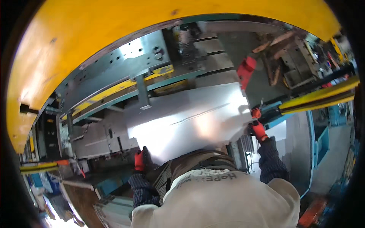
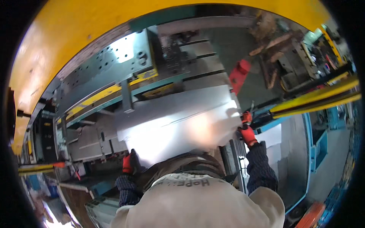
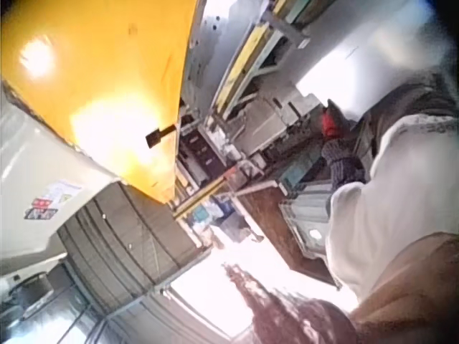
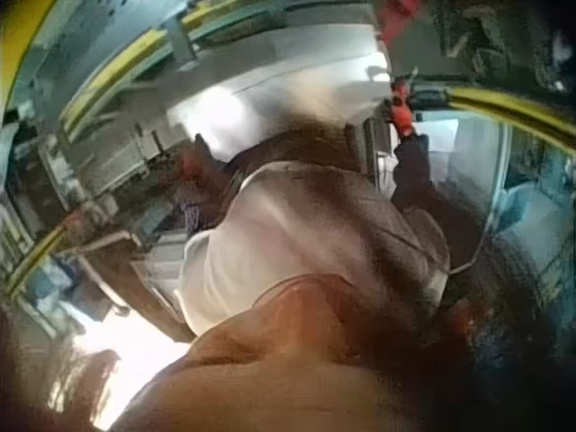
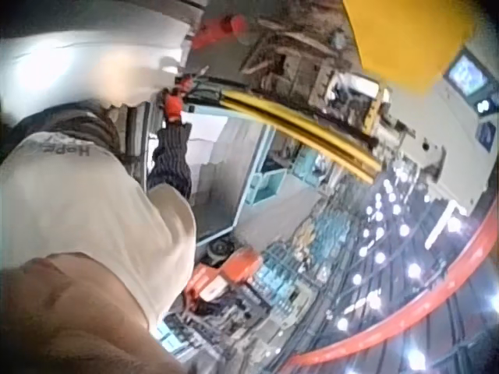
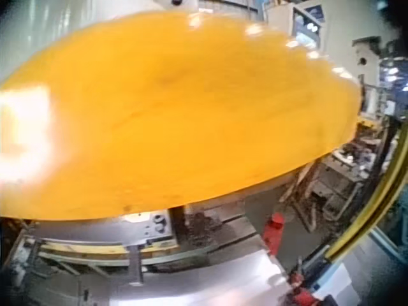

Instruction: Using a large industrial press to stamp metal sheets and stacking the finished parts into a bin.

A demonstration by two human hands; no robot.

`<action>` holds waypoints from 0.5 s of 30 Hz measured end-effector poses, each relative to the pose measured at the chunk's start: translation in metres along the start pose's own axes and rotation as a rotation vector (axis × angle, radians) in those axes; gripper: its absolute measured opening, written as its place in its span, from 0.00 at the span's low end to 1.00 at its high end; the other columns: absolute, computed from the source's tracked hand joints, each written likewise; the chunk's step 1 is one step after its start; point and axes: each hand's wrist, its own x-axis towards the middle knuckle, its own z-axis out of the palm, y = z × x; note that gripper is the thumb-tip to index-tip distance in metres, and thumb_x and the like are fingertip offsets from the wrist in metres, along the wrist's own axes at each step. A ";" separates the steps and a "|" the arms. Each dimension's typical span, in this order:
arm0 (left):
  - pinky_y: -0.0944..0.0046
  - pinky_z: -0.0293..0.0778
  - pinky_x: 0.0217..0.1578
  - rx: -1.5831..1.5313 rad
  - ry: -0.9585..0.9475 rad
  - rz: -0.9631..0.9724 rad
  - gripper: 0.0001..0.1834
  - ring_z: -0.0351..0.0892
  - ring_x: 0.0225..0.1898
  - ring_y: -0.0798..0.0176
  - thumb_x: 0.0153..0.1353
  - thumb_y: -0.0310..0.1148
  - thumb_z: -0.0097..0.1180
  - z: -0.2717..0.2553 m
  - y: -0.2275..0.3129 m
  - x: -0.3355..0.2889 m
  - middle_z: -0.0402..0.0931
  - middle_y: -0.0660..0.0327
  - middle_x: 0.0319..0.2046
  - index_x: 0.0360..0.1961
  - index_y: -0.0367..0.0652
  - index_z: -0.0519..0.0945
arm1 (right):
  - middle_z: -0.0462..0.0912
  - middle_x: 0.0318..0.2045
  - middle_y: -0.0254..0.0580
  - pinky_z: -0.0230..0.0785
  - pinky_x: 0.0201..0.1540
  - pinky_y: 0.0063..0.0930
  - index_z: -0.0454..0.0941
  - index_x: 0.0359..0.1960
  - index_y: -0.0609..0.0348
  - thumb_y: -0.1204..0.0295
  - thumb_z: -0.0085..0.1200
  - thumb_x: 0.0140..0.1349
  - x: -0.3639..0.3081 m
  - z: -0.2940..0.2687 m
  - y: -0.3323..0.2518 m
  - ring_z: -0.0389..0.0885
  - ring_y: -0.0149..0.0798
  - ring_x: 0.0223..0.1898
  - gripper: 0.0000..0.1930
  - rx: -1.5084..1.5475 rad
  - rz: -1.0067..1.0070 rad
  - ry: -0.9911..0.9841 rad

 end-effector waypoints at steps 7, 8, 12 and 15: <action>0.75 0.57 0.13 -0.091 -0.046 -0.010 0.10 0.63 0.14 0.76 0.52 0.40 0.50 -0.054 -0.078 0.048 0.66 0.70 0.14 0.22 0.46 0.72 | 0.74 0.34 0.46 0.64 0.38 0.30 0.67 0.39 0.61 0.66 0.54 0.43 0.002 0.007 -0.026 0.73 0.43 0.36 0.21 -0.339 -0.147 0.238; 0.74 0.57 0.13 0.193 -0.147 0.009 0.09 0.62 0.14 0.76 0.52 0.40 0.49 0.015 0.018 0.008 0.65 0.70 0.14 0.24 0.46 0.71 | 0.72 0.37 0.46 0.63 0.40 0.30 0.65 0.41 0.58 0.67 0.51 0.44 -0.004 -0.002 -0.011 0.71 0.44 0.38 0.20 -0.294 -0.125 0.342; 0.73 0.56 0.13 -0.071 -0.168 -0.015 0.09 0.59 0.13 0.75 0.54 0.40 0.45 0.013 0.028 -0.015 0.63 0.70 0.13 0.25 0.46 0.71 | 0.65 0.45 0.50 0.53 0.51 0.31 0.64 0.43 0.60 0.64 0.53 0.42 0.032 0.006 -0.019 0.60 0.47 0.50 0.25 -0.507 -0.298 0.327; 0.72 0.54 0.12 0.037 -0.064 0.025 0.12 0.58 0.12 0.74 0.56 0.42 0.42 0.012 0.004 0.008 0.61 0.70 0.12 0.23 0.48 0.69 | 0.75 0.22 0.41 0.56 0.44 0.36 0.75 0.19 0.56 0.57 0.53 0.35 0.046 0.007 -0.021 0.69 0.46 0.36 0.16 -0.422 -0.406 0.450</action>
